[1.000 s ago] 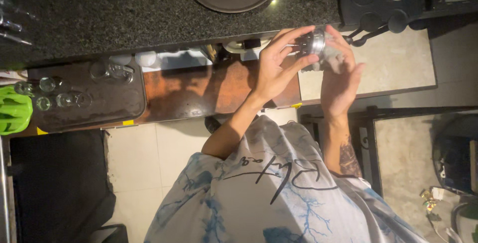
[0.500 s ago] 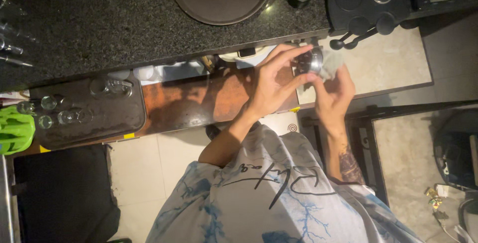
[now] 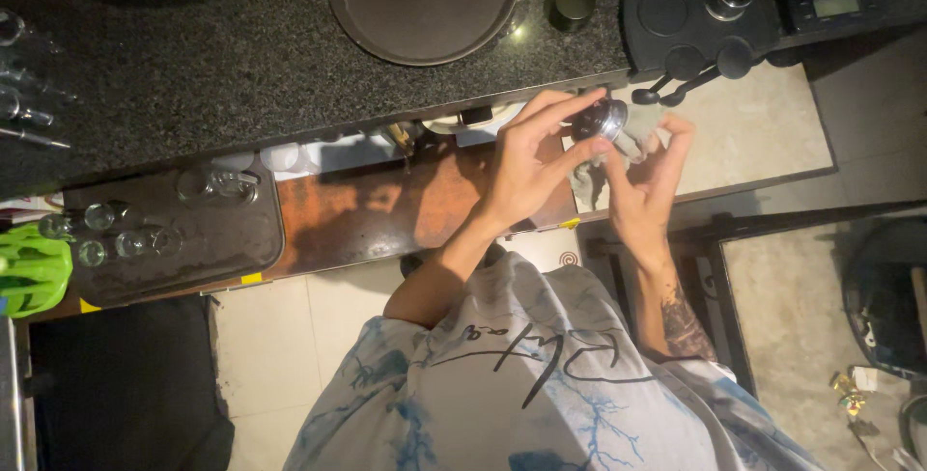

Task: The person wipes a metal bar tool and a metal jigger with a cloth on a countertop. They handle the items one at a time, rotating them to wipe different sides, and place them back on the counter after cleaning.

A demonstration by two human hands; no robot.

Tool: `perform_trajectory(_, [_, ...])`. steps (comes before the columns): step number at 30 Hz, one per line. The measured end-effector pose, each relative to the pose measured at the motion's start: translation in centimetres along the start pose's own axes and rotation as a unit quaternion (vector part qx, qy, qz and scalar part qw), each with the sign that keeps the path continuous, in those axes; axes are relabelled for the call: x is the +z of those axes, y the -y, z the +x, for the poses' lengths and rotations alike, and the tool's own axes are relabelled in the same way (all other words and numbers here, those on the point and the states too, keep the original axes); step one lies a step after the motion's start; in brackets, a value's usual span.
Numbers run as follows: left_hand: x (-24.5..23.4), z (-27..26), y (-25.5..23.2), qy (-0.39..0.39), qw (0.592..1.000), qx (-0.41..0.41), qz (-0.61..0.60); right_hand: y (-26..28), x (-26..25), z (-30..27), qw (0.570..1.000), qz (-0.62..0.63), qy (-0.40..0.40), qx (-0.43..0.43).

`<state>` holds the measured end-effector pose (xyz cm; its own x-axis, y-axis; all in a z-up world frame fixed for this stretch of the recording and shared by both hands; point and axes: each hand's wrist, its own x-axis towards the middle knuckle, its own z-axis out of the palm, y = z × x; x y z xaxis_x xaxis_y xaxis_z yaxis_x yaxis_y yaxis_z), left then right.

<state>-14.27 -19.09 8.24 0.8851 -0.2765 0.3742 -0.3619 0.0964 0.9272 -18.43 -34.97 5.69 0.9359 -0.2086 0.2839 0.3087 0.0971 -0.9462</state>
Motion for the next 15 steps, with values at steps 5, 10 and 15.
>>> perform_trajectory(5, [0.5,-0.4,1.2,0.01,0.989,0.001,-0.149,2.7,1.1,0.0,0.955,-0.234,0.005,-0.183])
perform_trajectory(10, [0.6,-0.5,1.4,0.011,0.968,-0.105,-0.226,2.6,0.4,-0.4,0.889,-0.381,-0.007,-0.253])
perform_trajectory(15, [0.4,-0.4,-0.2,0.06,0.977,-0.02,-0.205,1.4,-0.6,-1.1,0.917,-0.316,-0.015,-0.242])
